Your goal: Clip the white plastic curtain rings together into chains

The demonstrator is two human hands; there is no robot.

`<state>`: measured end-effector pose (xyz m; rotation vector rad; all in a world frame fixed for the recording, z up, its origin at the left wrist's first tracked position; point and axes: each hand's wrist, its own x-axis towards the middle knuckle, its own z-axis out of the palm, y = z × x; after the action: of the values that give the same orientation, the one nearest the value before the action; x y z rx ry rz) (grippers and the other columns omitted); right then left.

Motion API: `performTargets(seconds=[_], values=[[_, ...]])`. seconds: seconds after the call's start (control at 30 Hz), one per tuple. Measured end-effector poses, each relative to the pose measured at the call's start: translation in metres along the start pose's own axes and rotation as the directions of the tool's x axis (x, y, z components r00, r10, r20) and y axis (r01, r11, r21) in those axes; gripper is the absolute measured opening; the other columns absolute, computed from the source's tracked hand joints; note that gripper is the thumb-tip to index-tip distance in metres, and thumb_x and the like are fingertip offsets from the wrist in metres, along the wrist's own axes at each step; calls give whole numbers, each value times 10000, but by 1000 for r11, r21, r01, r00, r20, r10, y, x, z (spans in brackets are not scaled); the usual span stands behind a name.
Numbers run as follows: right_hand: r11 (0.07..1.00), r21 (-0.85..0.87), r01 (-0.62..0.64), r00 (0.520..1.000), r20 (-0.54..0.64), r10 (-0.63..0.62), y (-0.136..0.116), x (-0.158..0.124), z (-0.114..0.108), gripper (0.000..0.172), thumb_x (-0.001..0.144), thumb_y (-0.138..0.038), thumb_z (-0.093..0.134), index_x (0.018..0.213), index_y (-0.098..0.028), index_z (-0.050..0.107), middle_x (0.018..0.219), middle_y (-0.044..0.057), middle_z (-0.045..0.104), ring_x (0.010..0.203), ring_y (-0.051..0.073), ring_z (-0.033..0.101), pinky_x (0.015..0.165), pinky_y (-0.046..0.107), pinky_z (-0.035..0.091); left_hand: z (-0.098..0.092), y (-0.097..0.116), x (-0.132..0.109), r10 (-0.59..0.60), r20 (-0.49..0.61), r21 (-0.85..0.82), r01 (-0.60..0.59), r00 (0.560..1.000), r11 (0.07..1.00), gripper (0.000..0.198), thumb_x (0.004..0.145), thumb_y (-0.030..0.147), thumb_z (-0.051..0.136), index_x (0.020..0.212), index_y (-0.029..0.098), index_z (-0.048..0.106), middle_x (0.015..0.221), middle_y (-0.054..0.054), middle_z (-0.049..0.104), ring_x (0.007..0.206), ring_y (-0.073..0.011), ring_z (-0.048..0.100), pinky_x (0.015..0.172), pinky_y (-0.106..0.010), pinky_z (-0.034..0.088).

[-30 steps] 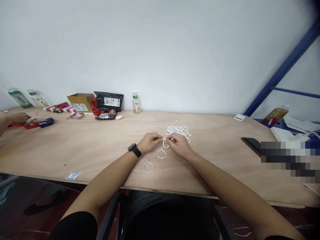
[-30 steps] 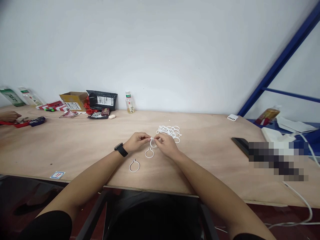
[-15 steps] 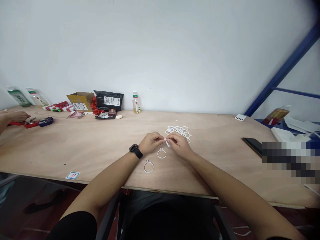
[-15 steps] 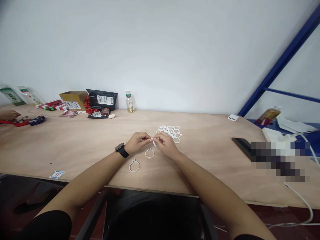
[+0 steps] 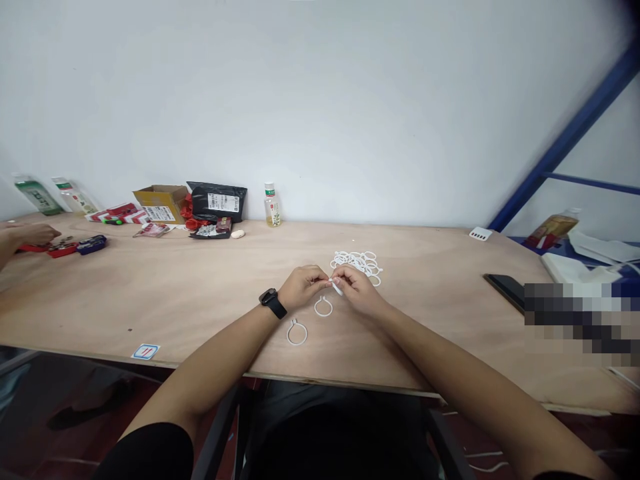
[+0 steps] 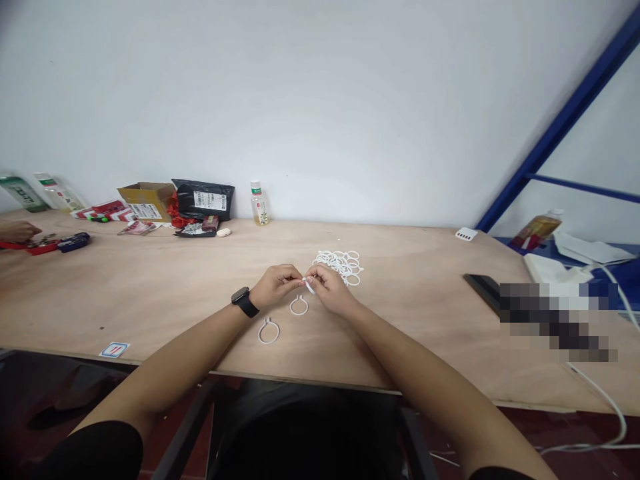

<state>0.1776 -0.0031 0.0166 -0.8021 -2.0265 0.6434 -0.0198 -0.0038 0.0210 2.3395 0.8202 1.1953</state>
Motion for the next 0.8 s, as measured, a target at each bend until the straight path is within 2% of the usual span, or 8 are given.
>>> performTargets(seconds=[0.13, 0.23, 0.3, 0.4, 0.47, 0.6, 0.73, 0.8], values=[[1000, -1, 0, 1000, 17, 0, -1, 1, -1, 228, 938, -353, 467, 816, -201, 585, 772, 20, 565, 733, 160, 524, 691, 295, 427, 0, 1, 0, -15, 27, 2, 15, 1000, 1000, 369, 903, 467, 545, 780, 141, 667, 747, -59, 645, 686, -125, 567, 658, -245, 438], [1000, -27, 9, 1000, -12, -10, -1, 2, -1, 218, 942, -357, 461, 871, -205, 600, 843, 33, 591, 772, 165, 532, 722, 300, 434, 2, -1, 2, -55, -13, 14, 55, 998, 998, 339, 902, 443, 555, 793, 142, 665, 754, -57, 650, 682, -124, 559, 655, -246, 440], [999, -43, -18, 1000, -23, 17, 0, 1, 1, 200, 930, -369, 485, 970, -211, 602, 841, 23, 594, 712, 152, 518, 675, 286, 427, 4, -3, 3, -83, -55, 17, 84, 995, 996, 310, 904, 416, 560, 808, 142, 666, 762, -53, 654, 684, -122, 558, 652, -244, 441], [993, -86, -83, 997, 0, 83, 2, 0, 2, 224, 899, -379, 537, 1042, -215, 591, 702, -22, 554, 583, 133, 463, 583, 263, 390, 6, -5, 3, -108, -51, 26, 109, 993, 994, 277, 904, 379, 563, 816, 143, 678, 761, -46, 654, 688, -122, 562, 652, -241, 440], [983, -173, -68, 998, -2, 69, 3, 0, 1, 172, 896, -345, 541, 979, -215, 615, 709, -14, 569, 626, 143, 499, 618, 269, 401, 6, -7, 3, -138, -8, 49, 138, 990, 989, 263, 906, 363, 555, 843, 150, 694, 775, -41, 659, 692, -120, 568, 659, -239, 440], [908, -418, -13, 997, -79, -22, 10, 3, -12, 147, 908, -248, 501, 909, -215, 645, 953, 54, 638, 907, 196, 583, 770, 304, 434, -2, -7, 1, -215, 146, 183, 188, 966, 965, 241, 843, 393, 619, 861, 170, 706, 801, -27, 673, 691, -123, 576, 658, -233, 432], [811, -568, -141, 983, -177, 47, 22, 5, -24, 198, 872, -268, 565, 1038, -230, 666, 1104, 80, 635, 955, 229, 602, 765, 327, 456, -8, -11, -2, -306, 336, 308, 204, 891, 929, 272, 706, 438, 725, 727, 169, 686, 685, -3, 661, 594, -118, 559, 551, -220, 378], [826, -548, -135, 988, -140, 69, 25, 4, -24, 221, 853, -269, 592, 1055, -230, 671, 1094, 73, 654, 953, 230, 614, 788, 339, 466, -8, -14, -3, -324, 359, 336, 203, 875, 920, 215, 726, 379, 698, 687, 169, 678, 641, 6, 649, 545, -106, 539, 512, -215, 344]])
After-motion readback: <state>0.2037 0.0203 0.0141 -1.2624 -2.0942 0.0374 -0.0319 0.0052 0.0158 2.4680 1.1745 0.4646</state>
